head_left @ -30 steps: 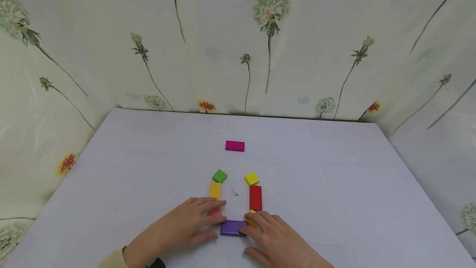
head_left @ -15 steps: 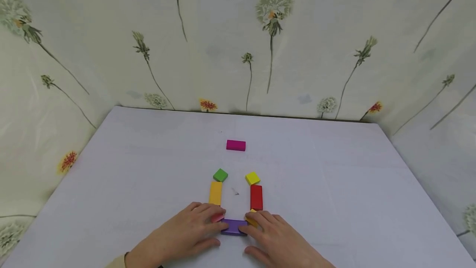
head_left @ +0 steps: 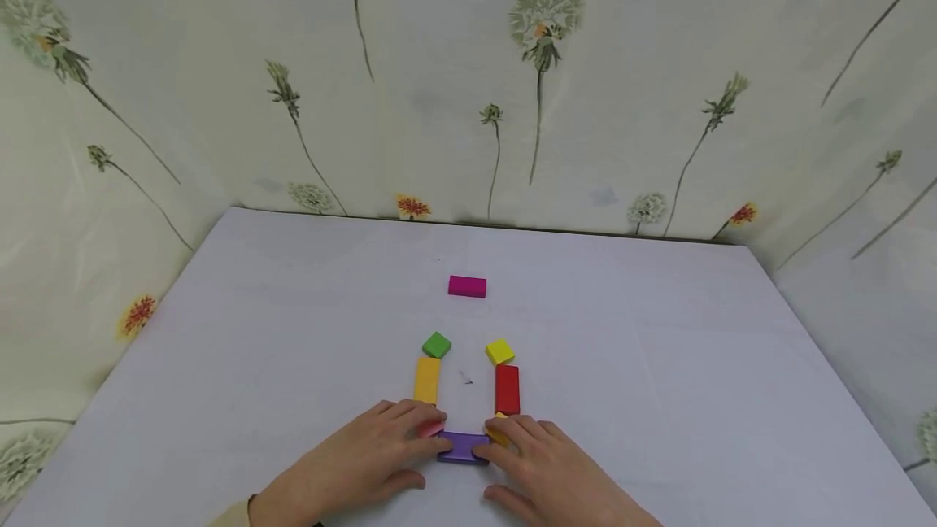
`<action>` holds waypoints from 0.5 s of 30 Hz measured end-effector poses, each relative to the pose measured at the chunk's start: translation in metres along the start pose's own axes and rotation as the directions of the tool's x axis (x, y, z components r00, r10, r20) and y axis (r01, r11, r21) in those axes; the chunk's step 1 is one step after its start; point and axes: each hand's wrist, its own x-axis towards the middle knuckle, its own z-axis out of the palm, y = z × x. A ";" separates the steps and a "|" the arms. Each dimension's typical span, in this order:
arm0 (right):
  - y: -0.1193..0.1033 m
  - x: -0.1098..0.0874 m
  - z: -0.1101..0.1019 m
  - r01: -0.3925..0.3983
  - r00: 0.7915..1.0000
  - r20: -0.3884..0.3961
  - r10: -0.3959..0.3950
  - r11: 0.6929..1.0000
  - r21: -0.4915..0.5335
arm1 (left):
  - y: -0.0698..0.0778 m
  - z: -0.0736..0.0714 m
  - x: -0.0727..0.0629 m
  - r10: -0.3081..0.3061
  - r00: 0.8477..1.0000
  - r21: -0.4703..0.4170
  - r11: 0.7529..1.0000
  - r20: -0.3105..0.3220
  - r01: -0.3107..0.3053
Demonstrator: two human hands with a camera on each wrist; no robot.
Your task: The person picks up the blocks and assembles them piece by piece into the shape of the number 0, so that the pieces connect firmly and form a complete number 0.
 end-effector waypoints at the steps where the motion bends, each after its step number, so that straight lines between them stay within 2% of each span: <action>1: 0.000 0.000 -0.001 -0.003 1.000 -0.002 0.003 1.000 0.005 | 0.000 0.000 0.000 0.000 1.000 -0.001 1.000 -0.002 0.000; 5: 0.003 0.001 -0.009 -0.045 0.999 -0.007 0.046 0.997 0.058 | -0.001 0.001 0.000 0.003 1.000 0.000 1.000 -0.010 -0.003; 8: 0.009 0.002 -0.016 -0.098 0.993 -0.047 0.104 0.990 0.103 | -0.001 0.000 0.000 0.005 1.000 0.000 1.000 -0.012 -0.005; 11: 0.022 0.005 -0.022 -0.141 0.978 -0.141 0.156 0.984 0.112 | -0.002 0.000 0.000 0.003 1.000 -0.006 1.000 0.000 -0.003; 15: 0.043 0.016 -0.029 -0.197 0.946 -0.234 0.224 0.971 0.132 | -0.002 0.000 0.001 -0.002 1.000 -0.012 1.000 0.016 0.003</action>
